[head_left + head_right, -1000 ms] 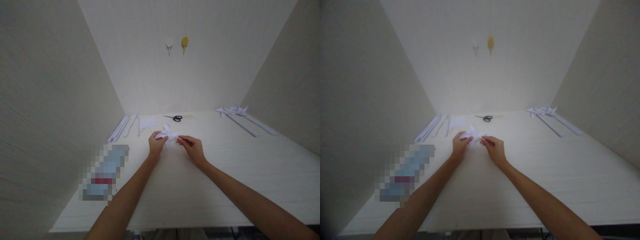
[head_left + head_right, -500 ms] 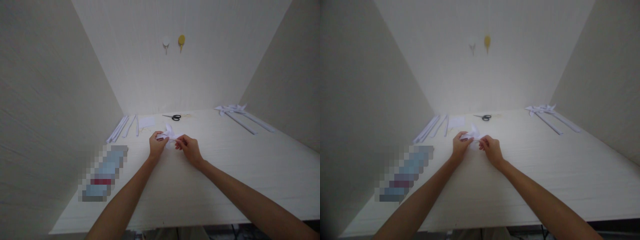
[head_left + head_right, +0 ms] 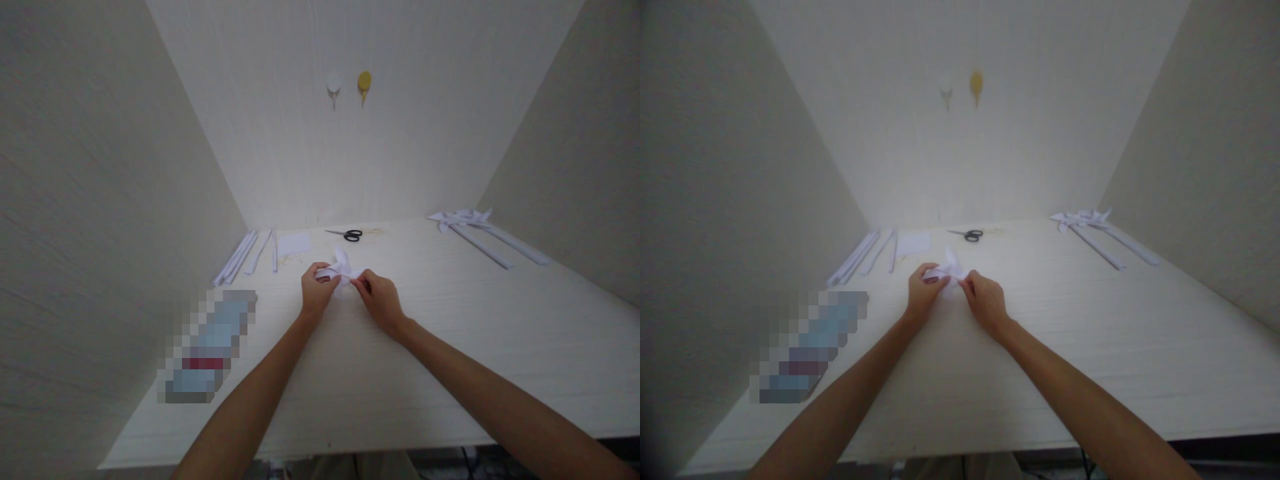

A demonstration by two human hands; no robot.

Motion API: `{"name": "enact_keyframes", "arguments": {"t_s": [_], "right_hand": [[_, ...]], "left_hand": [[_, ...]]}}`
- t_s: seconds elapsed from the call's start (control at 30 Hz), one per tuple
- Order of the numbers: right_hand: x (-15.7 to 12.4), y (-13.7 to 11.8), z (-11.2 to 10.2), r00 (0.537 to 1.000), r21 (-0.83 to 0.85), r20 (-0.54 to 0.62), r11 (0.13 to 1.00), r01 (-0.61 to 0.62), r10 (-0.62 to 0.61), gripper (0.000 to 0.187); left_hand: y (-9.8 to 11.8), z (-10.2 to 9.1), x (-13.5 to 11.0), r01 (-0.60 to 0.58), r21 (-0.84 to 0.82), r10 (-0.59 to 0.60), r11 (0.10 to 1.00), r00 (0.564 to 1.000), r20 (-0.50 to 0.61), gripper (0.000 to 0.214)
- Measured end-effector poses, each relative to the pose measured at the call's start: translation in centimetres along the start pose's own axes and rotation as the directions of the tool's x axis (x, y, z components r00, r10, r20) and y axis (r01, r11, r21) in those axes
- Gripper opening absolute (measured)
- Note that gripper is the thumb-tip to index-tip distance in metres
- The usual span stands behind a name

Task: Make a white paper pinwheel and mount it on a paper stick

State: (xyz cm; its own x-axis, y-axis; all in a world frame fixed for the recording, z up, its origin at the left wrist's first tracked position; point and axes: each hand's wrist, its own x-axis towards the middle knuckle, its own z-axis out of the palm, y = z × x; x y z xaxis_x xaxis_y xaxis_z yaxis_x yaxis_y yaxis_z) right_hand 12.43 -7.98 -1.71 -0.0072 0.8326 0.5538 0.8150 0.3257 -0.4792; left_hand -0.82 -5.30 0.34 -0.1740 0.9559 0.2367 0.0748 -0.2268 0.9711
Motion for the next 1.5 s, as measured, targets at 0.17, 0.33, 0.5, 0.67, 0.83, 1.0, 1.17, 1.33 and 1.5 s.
{"name": "enact_keyframes", "arguments": {"t_s": [0.17, 0.33, 0.5, 0.67, 0.83, 1.0, 1.17, 1.33, 1.5], "right_hand": [[0.04, -0.03, 0.00, 1.000, -0.003, 0.012, 1.000, -0.020, 0.020, 0.021], [0.11, 0.06, 0.14, 0.999, 0.006, 0.034, 1.000, -0.010, 0.010, 0.020], [0.14, 0.00, 0.16, 0.998, 0.052, 0.067, 0.998, -0.024, 0.021, 0.018], [0.16, -0.03, 0.12, 0.996, 0.069, 0.090, 0.997, -0.024, 0.018, 0.017], [0.15, 0.15, 0.24, 0.997, 0.075, 0.077, 0.997, -0.032, 0.026, 0.018], [0.22, 0.23, 0.26, 0.995, 0.105, 0.087, 0.993, -0.054, 0.045, 0.025], [0.24, 0.40, 0.19, 0.999, 0.169, 0.035, 0.985, -0.043, 0.037, 0.021], [0.27, 0.22, -0.08, 0.998, 0.205, 0.039, 0.977, -0.052, 0.045, 0.022], [0.25, 0.07, -0.18, 0.992, 0.179, 0.113, 0.981, -0.073, 0.053, 0.031]], "left_hand": [[-0.17, -0.01, 0.11, -0.009, 0.012, 0.009, 1.000, 1.000, 0.001, 0.028], [-0.18, -0.05, 0.00, -0.047, 0.036, 0.047, 0.998, 0.999, 0.007, 0.026], [0.09, 0.04, -0.21, -0.091, 0.053, 0.091, 0.994, 0.996, 0.011, 0.022], [0.32, 0.02, -0.29, -0.115, 0.061, 0.115, 0.991, 0.993, 0.009, 0.020], [0.17, -0.06, -0.14, -0.112, 0.064, 0.110, 0.992, 0.993, 0.039, 0.021], [0.22, -0.01, -0.20, -0.091, 0.034, 0.089, 0.995, 0.994, 0.067, 0.024], [0.34, 0.10, -0.30, -0.092, 0.036, 0.088, 0.995, 0.992, 0.086, 0.024], [0.01, 0.07, -0.15, -0.105, 0.055, 0.101, 0.993, 0.991, 0.083, 0.023], [-0.10, 0.06, -0.09, -0.126, 0.068, 0.119, 0.990, 0.989, 0.089, 0.024]]}}
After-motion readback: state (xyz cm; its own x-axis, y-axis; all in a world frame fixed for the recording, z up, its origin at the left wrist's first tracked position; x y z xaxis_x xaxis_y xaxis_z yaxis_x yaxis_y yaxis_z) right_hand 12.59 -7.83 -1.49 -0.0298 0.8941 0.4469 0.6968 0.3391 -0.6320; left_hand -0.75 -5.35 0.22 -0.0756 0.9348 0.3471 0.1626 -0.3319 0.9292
